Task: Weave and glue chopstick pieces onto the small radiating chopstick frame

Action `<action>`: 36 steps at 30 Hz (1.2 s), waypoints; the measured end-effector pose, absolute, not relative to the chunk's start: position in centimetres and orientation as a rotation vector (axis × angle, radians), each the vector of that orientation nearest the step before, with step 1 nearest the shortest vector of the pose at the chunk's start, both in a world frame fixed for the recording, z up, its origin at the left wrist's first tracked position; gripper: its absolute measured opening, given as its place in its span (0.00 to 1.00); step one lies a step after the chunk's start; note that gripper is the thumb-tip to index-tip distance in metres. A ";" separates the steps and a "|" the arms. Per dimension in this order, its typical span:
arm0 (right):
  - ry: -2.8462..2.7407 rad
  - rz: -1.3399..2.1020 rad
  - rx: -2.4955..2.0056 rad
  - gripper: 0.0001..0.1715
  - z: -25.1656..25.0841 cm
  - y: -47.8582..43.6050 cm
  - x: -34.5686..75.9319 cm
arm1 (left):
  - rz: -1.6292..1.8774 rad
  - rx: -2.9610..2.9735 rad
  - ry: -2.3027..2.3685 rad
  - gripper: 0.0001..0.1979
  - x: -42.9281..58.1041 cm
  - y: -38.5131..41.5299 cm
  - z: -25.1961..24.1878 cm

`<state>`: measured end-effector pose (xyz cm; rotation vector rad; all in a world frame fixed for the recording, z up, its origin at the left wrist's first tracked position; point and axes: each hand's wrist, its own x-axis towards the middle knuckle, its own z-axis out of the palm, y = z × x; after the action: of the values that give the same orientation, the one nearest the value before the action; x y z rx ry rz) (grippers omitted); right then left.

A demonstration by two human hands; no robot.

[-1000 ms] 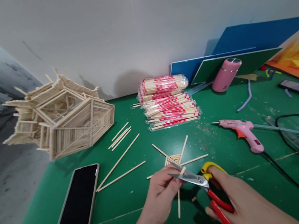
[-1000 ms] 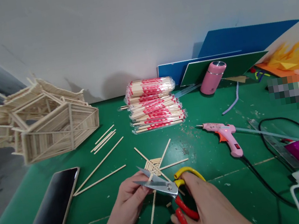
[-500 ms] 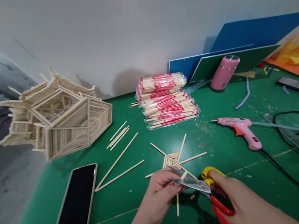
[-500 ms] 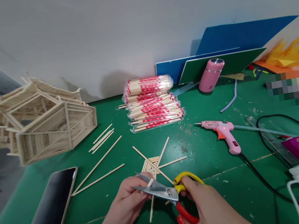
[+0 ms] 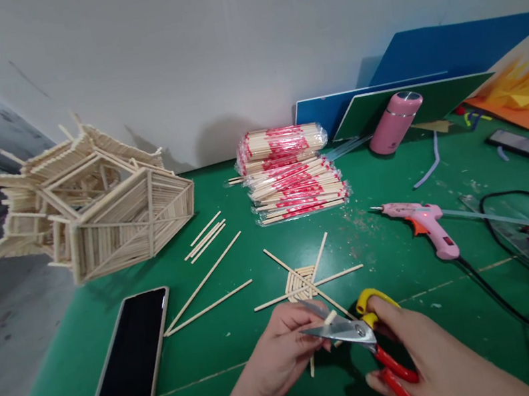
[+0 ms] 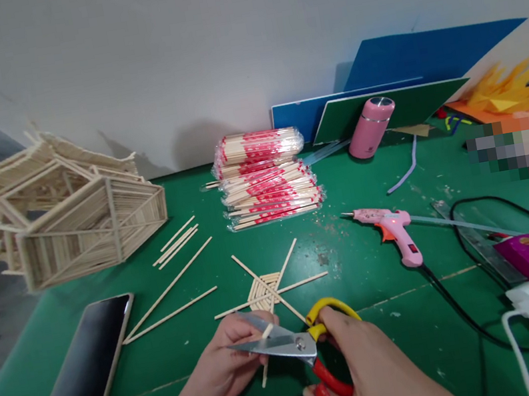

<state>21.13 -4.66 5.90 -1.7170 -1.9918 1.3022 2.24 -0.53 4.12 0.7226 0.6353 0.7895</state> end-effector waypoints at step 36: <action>-1.907 1.282 -1.808 0.27 5.3 -4.4 20.8 | 0.869 1.174 0.846 0.14 2.0 -0.4 4.0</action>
<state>20.81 -4.45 5.26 -1.8080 -1.9069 1.2821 1.98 -0.35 4.03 1.1743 0.8461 0.8691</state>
